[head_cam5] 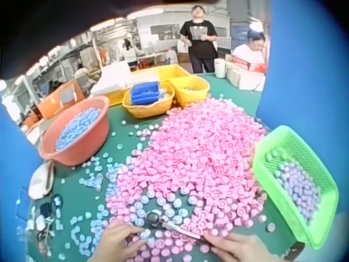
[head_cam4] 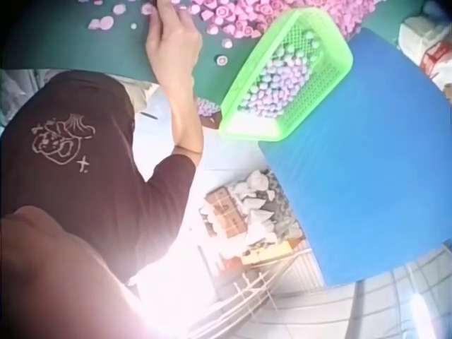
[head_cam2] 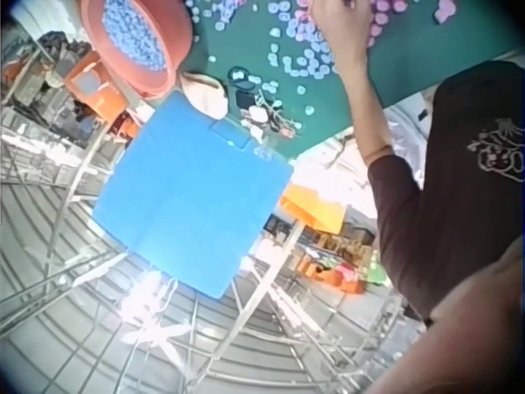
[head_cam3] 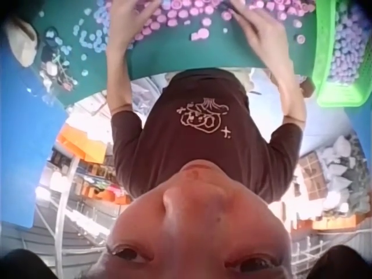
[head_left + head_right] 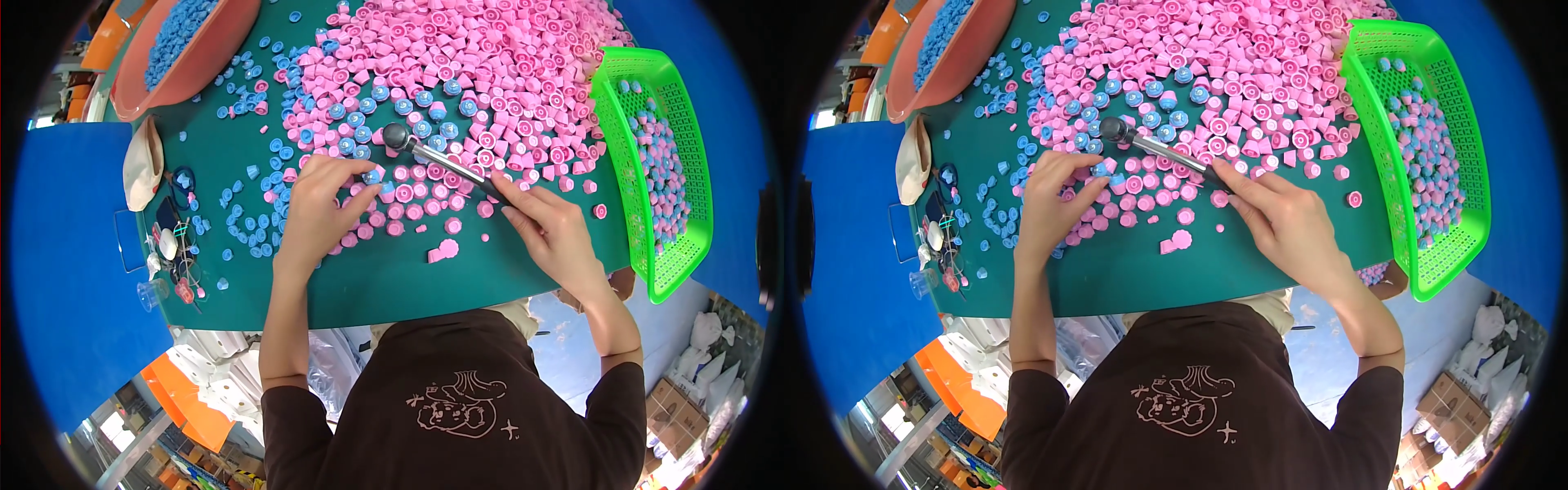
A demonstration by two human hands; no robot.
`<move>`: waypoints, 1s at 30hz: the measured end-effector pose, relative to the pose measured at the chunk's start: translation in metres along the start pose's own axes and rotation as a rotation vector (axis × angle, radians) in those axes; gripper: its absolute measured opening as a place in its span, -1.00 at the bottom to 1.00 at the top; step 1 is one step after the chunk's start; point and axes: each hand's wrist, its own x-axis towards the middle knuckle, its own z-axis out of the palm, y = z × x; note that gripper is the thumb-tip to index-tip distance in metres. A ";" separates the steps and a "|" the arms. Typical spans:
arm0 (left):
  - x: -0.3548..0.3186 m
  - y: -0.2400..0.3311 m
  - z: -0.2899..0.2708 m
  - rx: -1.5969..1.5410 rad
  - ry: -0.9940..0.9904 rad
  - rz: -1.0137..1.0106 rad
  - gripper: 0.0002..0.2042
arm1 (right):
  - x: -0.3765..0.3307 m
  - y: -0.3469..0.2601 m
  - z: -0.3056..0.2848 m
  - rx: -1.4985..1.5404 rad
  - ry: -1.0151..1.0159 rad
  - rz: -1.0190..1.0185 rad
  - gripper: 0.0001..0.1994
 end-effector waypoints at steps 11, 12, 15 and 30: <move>0.002 0.005 0.002 0.012 0.134 -0.165 -0.76 | -0.002 0.005 -0.006 0.188 0.032 0.079 -0.59; 0.004 0.008 0.008 0.012 0.136 -0.163 -0.76 | -0.002 0.004 -0.008 0.224 0.025 0.124 -0.59; 0.011 0.008 0.021 0.053 0.159 -0.094 -0.77 | -0.005 0.008 -0.006 0.239 0.053 0.119 -0.58; 0.018 0.008 0.023 0.137 0.059 -0.104 -0.75 | -0.011 -0.001 -0.003 0.172 0.033 0.007 -0.56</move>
